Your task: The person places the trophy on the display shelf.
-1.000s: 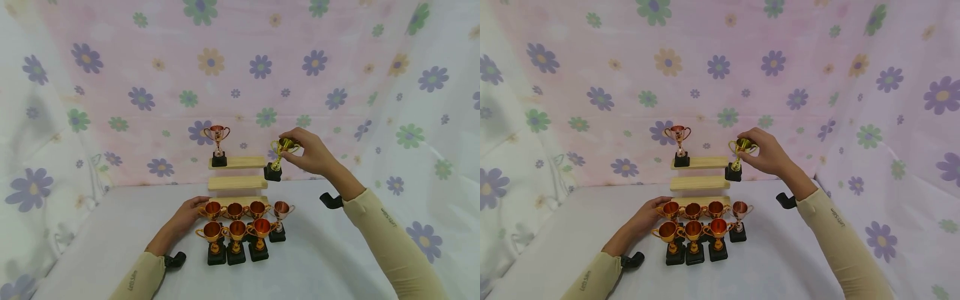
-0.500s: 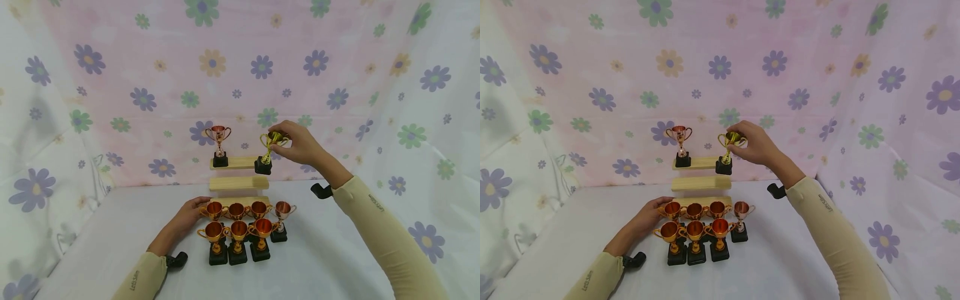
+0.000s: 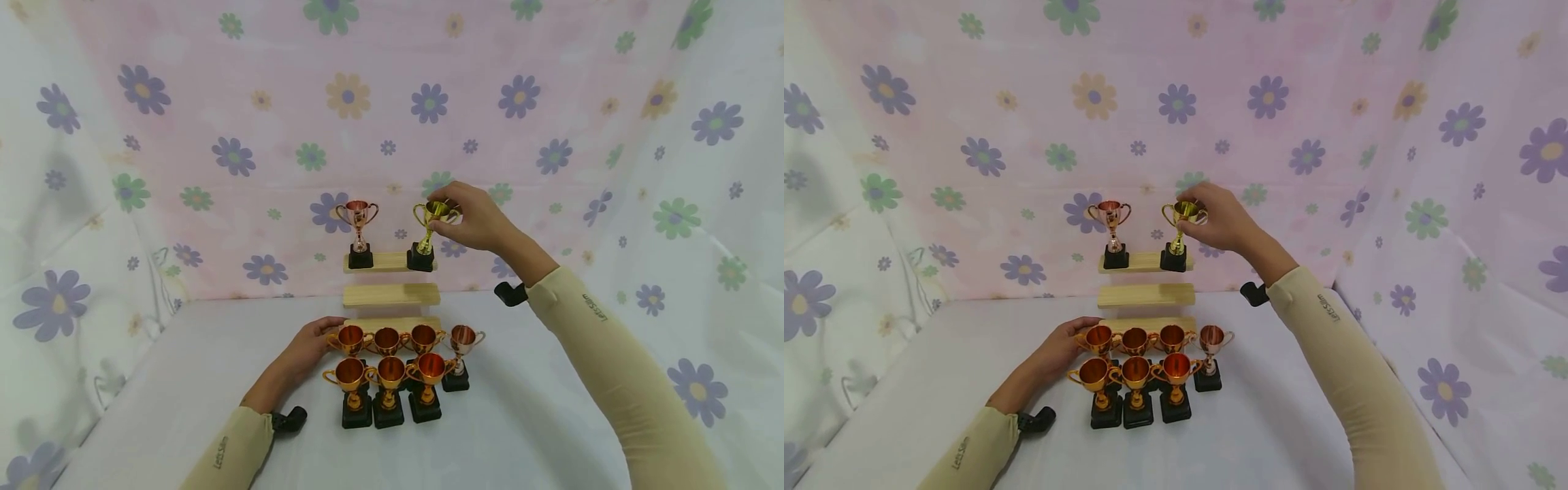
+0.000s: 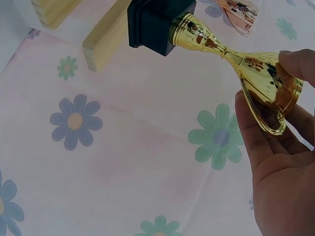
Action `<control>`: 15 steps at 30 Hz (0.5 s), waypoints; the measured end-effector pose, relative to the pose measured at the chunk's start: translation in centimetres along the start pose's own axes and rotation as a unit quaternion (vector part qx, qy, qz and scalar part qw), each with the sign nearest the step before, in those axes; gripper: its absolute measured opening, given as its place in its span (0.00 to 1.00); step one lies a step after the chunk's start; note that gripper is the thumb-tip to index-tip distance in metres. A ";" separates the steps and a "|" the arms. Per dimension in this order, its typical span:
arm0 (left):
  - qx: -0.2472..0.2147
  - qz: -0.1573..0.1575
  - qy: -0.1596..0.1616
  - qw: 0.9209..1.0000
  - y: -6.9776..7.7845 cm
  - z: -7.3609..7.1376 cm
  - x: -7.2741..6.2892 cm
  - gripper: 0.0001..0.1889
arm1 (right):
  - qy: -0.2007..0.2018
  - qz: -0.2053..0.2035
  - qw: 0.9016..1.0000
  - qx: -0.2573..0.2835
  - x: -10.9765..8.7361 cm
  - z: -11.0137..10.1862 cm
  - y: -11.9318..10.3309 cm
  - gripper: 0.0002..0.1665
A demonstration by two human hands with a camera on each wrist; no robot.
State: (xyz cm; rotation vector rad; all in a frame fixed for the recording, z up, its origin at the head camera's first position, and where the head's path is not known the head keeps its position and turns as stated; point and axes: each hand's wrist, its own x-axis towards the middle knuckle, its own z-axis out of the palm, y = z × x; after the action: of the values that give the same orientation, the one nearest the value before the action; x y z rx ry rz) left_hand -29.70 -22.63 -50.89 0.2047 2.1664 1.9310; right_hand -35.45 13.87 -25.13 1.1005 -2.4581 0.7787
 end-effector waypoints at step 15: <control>0.005 0.003 0.003 1.000 0.0 0.1 0.0 0.23 | -0.015 0.024 1.000 -0.008 2.3 1.5 -0.2 0.29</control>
State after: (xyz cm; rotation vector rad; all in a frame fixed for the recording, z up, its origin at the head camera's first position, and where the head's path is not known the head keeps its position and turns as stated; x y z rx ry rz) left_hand -29.68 -22.56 -50.92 0.2065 2.1834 1.9264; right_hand -36.88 11.54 -25.15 1.0588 -2.5200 0.7614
